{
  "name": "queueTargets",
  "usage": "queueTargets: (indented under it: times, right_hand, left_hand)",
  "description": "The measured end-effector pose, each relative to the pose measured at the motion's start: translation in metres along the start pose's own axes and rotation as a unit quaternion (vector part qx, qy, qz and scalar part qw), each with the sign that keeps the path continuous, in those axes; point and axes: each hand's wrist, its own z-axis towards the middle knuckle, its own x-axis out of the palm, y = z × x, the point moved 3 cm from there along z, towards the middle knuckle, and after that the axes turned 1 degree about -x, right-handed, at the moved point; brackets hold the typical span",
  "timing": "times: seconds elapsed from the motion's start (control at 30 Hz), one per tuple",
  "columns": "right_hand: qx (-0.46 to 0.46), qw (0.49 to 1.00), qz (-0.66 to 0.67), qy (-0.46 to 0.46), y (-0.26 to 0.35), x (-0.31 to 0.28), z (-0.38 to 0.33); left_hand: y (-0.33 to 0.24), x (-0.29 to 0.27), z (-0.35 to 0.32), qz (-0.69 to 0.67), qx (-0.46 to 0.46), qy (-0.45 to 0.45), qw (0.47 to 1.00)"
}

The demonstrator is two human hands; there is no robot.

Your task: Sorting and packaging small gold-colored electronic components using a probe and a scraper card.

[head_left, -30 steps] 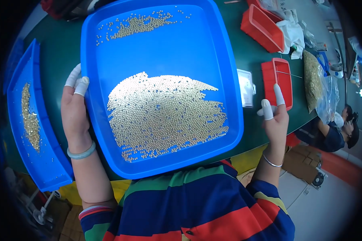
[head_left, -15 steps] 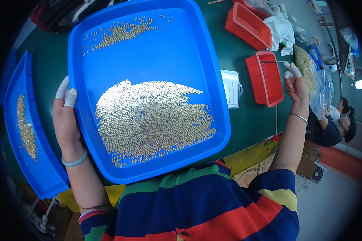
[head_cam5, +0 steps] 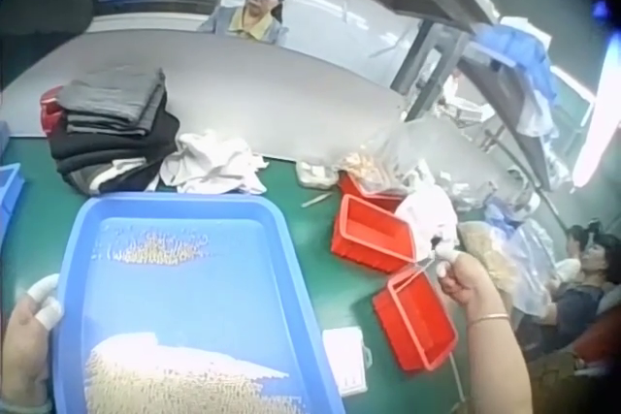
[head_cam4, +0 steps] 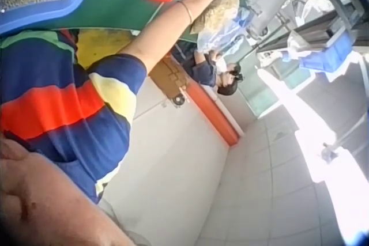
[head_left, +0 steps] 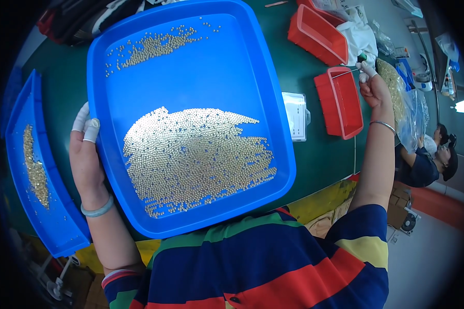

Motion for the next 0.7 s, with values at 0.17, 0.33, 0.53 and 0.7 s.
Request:
queueTargets:
  times: [0.17,0.33,0.53,0.7]
  right_hand:
    - [-0.082,0.996,-0.035,0.010,0.006,0.024,-0.026]
    - [-0.217,0.967,-0.132,-0.001,0.002,0.025,-0.067]
    - [-0.221,0.950,-0.218,-0.045,-0.020,0.047,-0.092]
    - [-0.357,0.929,-0.094,0.034,0.019,0.050,-0.149]
  left_hand:
    - [-0.004,0.003,-0.004,0.018,-0.005,-0.019,1.000]
    - [-0.003,0.003,-0.004,0.012,-0.006,-0.017,1.000]
    - [-0.002,-0.019,-0.014,0.024,-0.004,-0.049,0.999]
    - [0.000,-0.022,-0.019,0.053,0.000,-0.055,0.997]
